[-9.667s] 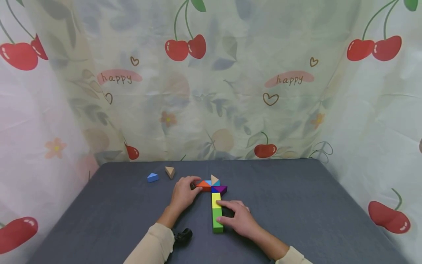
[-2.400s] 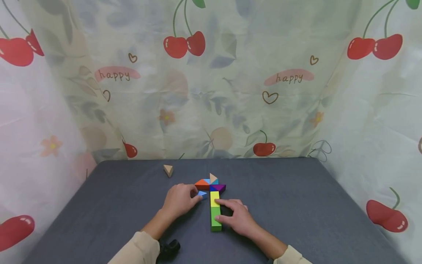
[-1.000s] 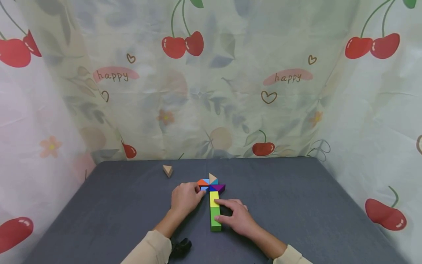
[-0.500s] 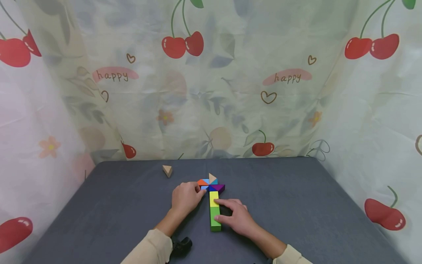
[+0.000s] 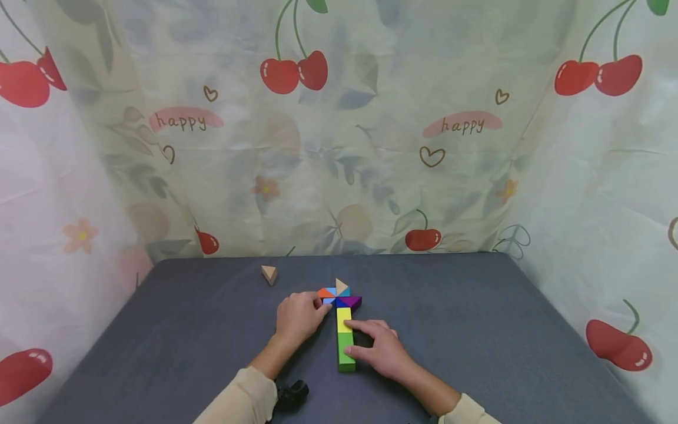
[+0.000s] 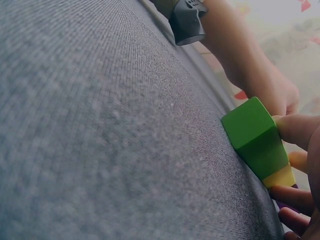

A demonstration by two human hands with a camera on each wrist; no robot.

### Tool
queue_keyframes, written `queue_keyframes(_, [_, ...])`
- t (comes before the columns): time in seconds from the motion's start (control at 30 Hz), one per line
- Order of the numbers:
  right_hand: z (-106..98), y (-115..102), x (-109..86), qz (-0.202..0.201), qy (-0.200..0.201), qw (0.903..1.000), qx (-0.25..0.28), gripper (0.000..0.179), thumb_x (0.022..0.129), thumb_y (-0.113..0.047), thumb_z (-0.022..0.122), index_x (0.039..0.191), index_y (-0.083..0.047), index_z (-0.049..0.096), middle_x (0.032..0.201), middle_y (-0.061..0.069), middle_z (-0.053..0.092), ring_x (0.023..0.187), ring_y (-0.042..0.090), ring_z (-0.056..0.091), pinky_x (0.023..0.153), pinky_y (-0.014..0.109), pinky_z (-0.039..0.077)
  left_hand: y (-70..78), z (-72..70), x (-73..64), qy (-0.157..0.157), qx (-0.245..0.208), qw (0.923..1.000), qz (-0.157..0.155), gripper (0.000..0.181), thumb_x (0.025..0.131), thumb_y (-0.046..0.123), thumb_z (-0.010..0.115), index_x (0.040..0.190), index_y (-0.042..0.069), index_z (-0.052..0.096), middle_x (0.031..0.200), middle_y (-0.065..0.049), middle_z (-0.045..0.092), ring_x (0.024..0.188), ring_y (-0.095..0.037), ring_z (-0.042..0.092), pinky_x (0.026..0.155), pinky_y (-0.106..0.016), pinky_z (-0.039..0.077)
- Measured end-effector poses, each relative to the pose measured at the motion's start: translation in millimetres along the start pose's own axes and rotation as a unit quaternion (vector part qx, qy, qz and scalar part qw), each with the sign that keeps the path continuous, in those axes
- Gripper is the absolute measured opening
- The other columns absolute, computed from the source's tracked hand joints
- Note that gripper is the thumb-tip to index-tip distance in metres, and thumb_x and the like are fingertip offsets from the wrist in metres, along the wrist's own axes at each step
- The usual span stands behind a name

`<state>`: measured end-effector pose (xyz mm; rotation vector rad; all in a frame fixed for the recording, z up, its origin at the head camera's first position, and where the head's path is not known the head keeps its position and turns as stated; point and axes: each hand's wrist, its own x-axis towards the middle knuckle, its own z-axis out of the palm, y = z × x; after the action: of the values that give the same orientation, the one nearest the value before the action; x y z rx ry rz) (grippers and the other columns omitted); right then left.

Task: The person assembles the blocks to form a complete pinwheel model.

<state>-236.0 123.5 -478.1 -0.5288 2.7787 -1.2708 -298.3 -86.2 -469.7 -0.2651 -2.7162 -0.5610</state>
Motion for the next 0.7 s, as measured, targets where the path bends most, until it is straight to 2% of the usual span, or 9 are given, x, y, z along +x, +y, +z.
queue_keyframes(0.23, [0.5, 0.9, 1.0, 0.005, -0.001, 1.0, 0.001, 0.052, 0.084, -0.048, 0.072, 0.132, -0.029, 0.062, 0.126, 0.001, 0.059, 0.12, 0.027, 0.043, 0.094, 0.057, 0.03, -0.8, 1.0, -0.8, 0.011, -0.002, 0.9999, 0.011, 0.03, 0.083, 0.043, 0.076, 0.065, 0.022, 0.064, 0.05, 0.01, 0.043, 0.047, -0.009, 0.041, 0.049, -0.028, 0.036])
queue_keyframes(0.43, [1.0, 1.0, 0.7, 0.004, 0.0, 1.0, 0.005, 0.052, 0.084, -0.047, 0.073, 0.132, -0.028, 0.063, 0.126, 0.002, 0.059, 0.12, 0.027, 0.043, 0.093, 0.057, 0.03, -0.3, -0.3, -2.0, 0.01, 0.002, 0.9999, 0.009, 0.03, 0.082, 0.045, 0.076, 0.067, 0.022, 0.065, 0.051, 0.011, 0.044, 0.049, -0.009, 0.042, 0.05, -0.028, 0.036])
queue_keyframes(0.7, [0.6, -0.6, -0.4, -0.006, 0.009, 0.9999, 0.004, 0.052, 0.084, -0.045, 0.073, 0.131, -0.027, 0.063, 0.125, 0.001, 0.06, 0.119, 0.026, 0.044, 0.092, 0.055, 0.03, -3.2, -8.0, -0.7, 0.028, -0.006, 0.9996, 0.007, 0.033, 0.082, 0.051, 0.073, 0.07, 0.021, 0.066, 0.055, 0.011, 0.048, 0.051, -0.009, 0.044, 0.051, -0.028, 0.039])
